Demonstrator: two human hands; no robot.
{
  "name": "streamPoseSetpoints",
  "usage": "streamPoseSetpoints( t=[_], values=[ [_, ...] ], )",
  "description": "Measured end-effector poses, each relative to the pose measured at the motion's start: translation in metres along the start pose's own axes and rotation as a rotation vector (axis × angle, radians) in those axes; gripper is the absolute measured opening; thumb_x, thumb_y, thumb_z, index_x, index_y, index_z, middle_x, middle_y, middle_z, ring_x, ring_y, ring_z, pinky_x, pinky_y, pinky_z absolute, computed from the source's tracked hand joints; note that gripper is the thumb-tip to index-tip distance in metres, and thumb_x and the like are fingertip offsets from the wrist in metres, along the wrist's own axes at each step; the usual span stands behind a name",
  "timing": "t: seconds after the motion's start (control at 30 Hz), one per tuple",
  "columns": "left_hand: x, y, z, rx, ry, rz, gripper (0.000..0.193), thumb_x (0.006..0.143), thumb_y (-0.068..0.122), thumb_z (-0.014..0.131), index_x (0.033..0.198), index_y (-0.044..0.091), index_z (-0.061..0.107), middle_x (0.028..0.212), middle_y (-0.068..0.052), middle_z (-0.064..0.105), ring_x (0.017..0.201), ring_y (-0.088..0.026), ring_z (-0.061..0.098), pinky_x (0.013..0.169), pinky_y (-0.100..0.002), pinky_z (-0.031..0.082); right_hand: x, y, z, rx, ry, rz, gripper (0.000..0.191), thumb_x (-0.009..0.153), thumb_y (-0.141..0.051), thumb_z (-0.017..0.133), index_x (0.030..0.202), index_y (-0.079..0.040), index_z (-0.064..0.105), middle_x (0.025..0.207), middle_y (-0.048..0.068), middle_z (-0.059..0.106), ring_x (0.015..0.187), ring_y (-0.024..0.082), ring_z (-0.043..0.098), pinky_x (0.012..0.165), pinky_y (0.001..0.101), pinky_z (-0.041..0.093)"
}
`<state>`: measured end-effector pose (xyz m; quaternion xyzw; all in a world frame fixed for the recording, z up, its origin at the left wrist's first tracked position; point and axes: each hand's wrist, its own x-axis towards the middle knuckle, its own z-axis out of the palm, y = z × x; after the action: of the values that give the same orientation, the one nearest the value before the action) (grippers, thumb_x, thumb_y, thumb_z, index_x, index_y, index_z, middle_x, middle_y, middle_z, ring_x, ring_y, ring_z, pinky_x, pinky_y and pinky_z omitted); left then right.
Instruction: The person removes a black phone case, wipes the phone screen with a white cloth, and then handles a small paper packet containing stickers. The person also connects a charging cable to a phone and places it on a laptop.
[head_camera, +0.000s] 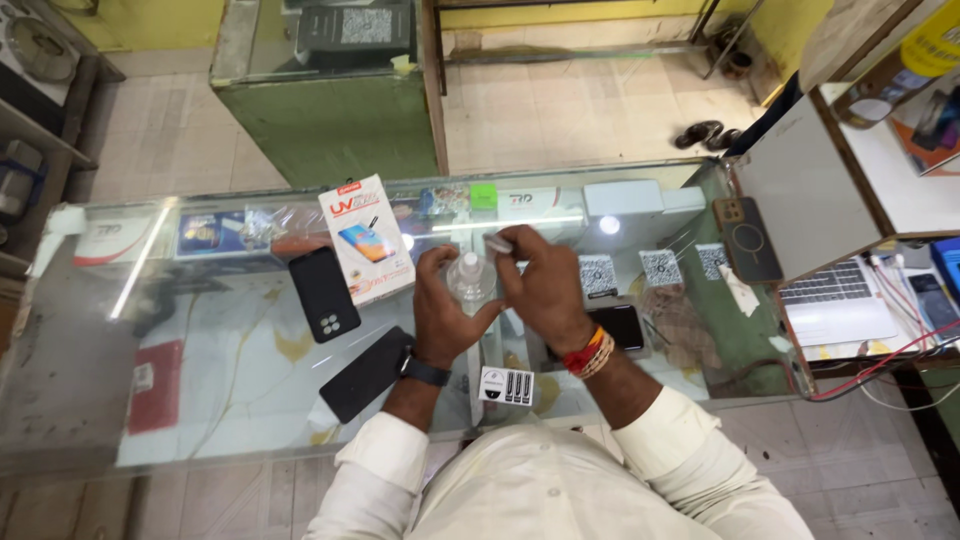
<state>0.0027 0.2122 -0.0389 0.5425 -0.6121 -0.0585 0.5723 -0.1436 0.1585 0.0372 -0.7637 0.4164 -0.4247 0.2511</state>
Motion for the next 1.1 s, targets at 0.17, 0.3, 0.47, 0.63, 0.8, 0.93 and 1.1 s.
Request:
streamPoseSetpoints(
  t=[0.17, 0.3, 0.47, 0.63, 0.8, 0.93, 1.1],
  values=[
    [0.009, -0.019, -0.002, -0.061, -0.042, 0.340, 0.100, 0.077, 0.016, 0.091, 0.153, 0.009, 0.027, 0.131, -0.024, 0.060, 0.118, -0.044, 0.063, 0.103, -0.054, 0.052, -0.011, 0.001, 0.013, 0.412, -0.060, 0.128, 0.014, 0.097, -0.004, 0.068, 0.108, 0.003, 0.072, 0.089, 0.009, 0.079, 0.082, 0.009, 0.074, 0.067, 0.0224, 0.058],
    [0.014, -0.031, 0.008, -0.063, -0.031, 0.377, 0.098, 0.081, 0.019, 0.094, 0.155, 0.019, 0.029, 0.130, -0.020, 0.060, 0.113, -0.039, 0.066, 0.093, -0.048, 0.058, -0.006, 0.004, 0.013, 0.505, -0.103, 0.223, 0.015, 0.099, -0.005, 0.067, 0.110, 0.004, 0.073, 0.083, 0.006, 0.077, 0.072, 0.003, 0.065, 0.059, 0.0203, 0.052],
    [0.011, -0.036, 0.010, -0.072, -0.017, 0.397, 0.090, 0.081, 0.025, 0.094, 0.150, 0.020, 0.037, 0.130, -0.019, 0.059, 0.112, -0.037, 0.067, 0.092, -0.047, 0.059, -0.002, 0.002, 0.009, 0.408, -0.147, 0.211, 0.016, 0.099, -0.007, 0.067, 0.108, 0.004, 0.074, 0.077, 0.005, 0.075, 0.067, 0.002, 0.063, 0.055, 0.0205, 0.050],
    [0.011, -0.038, 0.012, -0.091, 0.006, 0.392, 0.082, 0.082, 0.029, 0.094, 0.144, 0.020, 0.041, 0.130, -0.017, 0.061, 0.111, -0.035, 0.068, 0.091, -0.047, 0.060, -0.001, -0.002, 0.006, 0.356, -0.188, 0.200, 0.019, 0.101, -0.012, 0.065, 0.110, 0.003, 0.074, 0.074, 0.003, 0.072, 0.064, 0.001, 0.058, 0.053, 0.0206, 0.047],
    [0.012, -0.038, 0.011, -0.105, 0.002, 0.383, 0.081, 0.082, 0.028, 0.094, 0.143, 0.020, 0.041, 0.130, -0.017, 0.060, 0.112, -0.034, 0.068, 0.091, -0.046, 0.060, 0.004, -0.003, 0.002, 0.296, -0.207, 0.215, 0.021, 0.101, -0.015, 0.065, 0.110, 0.002, 0.074, 0.074, 0.004, 0.073, 0.063, 0.003, 0.059, 0.052, 0.0216, 0.046],
    [0.011, -0.038, 0.010, -0.104, -0.024, 0.366, 0.081, 0.083, 0.026, 0.094, 0.144, 0.018, 0.043, 0.129, -0.016, 0.061, 0.111, -0.033, 0.068, 0.091, -0.045, 0.060, 0.004, 0.001, 0.005, 0.280, -0.194, 0.189, 0.021, 0.102, -0.015, 0.065, 0.110, 0.002, 0.074, 0.076, 0.004, 0.074, 0.065, 0.002, 0.062, 0.055, 0.0210, 0.050],
    [0.010, -0.038, 0.011, -0.111, -0.007, 0.351, 0.079, 0.082, 0.025, 0.094, 0.143, 0.019, 0.044, 0.130, -0.016, 0.060, 0.113, -0.034, 0.067, 0.093, -0.045, 0.060, 0.003, 0.006, 0.004, 0.317, -0.200, 0.197, 0.022, 0.103, -0.015, 0.064, 0.111, 0.003, 0.074, 0.074, 0.004, 0.072, 0.063, 0.002, 0.059, 0.054, 0.0213, 0.047]
  ],
)
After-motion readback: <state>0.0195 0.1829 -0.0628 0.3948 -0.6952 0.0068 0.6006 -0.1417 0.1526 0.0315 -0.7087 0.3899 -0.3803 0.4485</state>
